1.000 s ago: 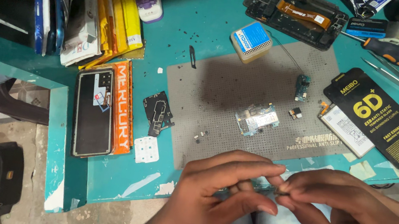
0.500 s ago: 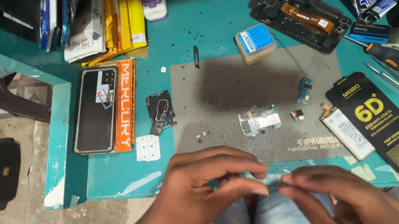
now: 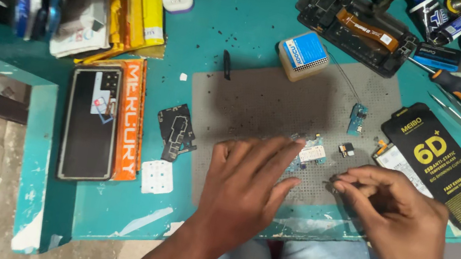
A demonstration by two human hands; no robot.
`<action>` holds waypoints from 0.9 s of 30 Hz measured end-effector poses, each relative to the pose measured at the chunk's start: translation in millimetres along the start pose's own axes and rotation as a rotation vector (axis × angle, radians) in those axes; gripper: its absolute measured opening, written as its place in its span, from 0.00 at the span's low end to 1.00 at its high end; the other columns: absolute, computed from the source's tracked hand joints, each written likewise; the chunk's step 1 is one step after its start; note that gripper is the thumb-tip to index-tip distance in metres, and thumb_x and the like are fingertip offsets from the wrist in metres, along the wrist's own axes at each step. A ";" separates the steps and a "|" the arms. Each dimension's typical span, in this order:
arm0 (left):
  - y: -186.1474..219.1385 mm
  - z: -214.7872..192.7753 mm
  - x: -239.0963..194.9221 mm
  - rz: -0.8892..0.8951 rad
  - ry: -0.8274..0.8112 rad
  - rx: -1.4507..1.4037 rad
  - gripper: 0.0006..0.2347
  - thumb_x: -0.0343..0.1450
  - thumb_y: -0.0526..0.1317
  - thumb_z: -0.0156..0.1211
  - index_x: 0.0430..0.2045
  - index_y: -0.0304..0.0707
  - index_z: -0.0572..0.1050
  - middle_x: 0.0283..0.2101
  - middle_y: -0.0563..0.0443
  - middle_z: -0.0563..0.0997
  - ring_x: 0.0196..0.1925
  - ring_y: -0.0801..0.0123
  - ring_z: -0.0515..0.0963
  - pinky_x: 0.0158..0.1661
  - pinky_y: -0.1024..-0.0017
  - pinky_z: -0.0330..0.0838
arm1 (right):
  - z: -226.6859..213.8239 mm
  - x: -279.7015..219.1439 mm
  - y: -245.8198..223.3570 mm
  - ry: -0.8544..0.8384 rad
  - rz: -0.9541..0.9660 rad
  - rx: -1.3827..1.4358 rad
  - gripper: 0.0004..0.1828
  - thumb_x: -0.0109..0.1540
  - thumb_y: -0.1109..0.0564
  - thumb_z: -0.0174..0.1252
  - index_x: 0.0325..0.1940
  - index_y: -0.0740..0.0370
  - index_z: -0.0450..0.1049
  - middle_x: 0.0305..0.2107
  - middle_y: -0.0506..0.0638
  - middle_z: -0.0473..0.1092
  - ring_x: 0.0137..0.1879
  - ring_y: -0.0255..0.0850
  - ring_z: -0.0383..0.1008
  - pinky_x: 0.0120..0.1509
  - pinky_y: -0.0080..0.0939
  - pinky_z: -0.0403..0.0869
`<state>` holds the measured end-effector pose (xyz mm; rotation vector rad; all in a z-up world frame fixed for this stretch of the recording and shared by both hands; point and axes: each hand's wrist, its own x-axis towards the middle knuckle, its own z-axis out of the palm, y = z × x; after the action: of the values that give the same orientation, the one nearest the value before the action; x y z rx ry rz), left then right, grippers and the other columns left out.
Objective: The person handles a small electronic component and then uses a soldering iron to work on a circuit board placed on a gray anti-static mat. The workspace contains various phone parts and tools.
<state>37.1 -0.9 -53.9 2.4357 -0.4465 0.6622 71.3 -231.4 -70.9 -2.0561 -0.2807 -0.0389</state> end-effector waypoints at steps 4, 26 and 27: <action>2.1 12.1 -2.9 -0.007 -0.035 -0.067 0.16 0.73 0.40 0.69 0.52 0.38 0.75 0.50 0.51 0.81 0.49 0.64 0.77 0.50 0.60 0.61 | 4.1 -0.9 6.7 -0.008 0.105 0.002 0.16 0.57 0.67 0.67 0.48 0.67 0.77 0.36 0.50 0.82 0.37 0.29 0.80 0.38 0.27 0.78; 9.4 28.9 -21.4 -0.101 -0.007 -0.397 0.11 0.71 0.38 0.75 0.43 0.37 0.80 0.43 0.53 0.83 0.39 0.68 0.79 0.43 0.66 0.63 | 12.1 -39.2 33.1 0.078 0.074 0.360 0.15 0.57 0.76 0.63 0.46 0.74 0.70 0.40 0.66 0.79 0.35 0.37 0.81 0.32 0.31 0.79; 9.6 29.3 -21.7 -0.098 -0.001 -0.411 0.11 0.71 0.38 0.75 0.43 0.36 0.80 0.42 0.53 0.83 0.38 0.68 0.79 0.42 0.66 0.62 | 11.7 -39.7 32.4 0.074 0.082 0.346 0.15 0.57 0.76 0.62 0.46 0.75 0.70 0.40 0.66 0.78 0.36 0.38 0.81 0.33 0.32 0.79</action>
<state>25.5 -22.5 -82.5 2.0537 -0.4150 0.4730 38.6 -243.2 -110.4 -1.7166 -0.1452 -0.0151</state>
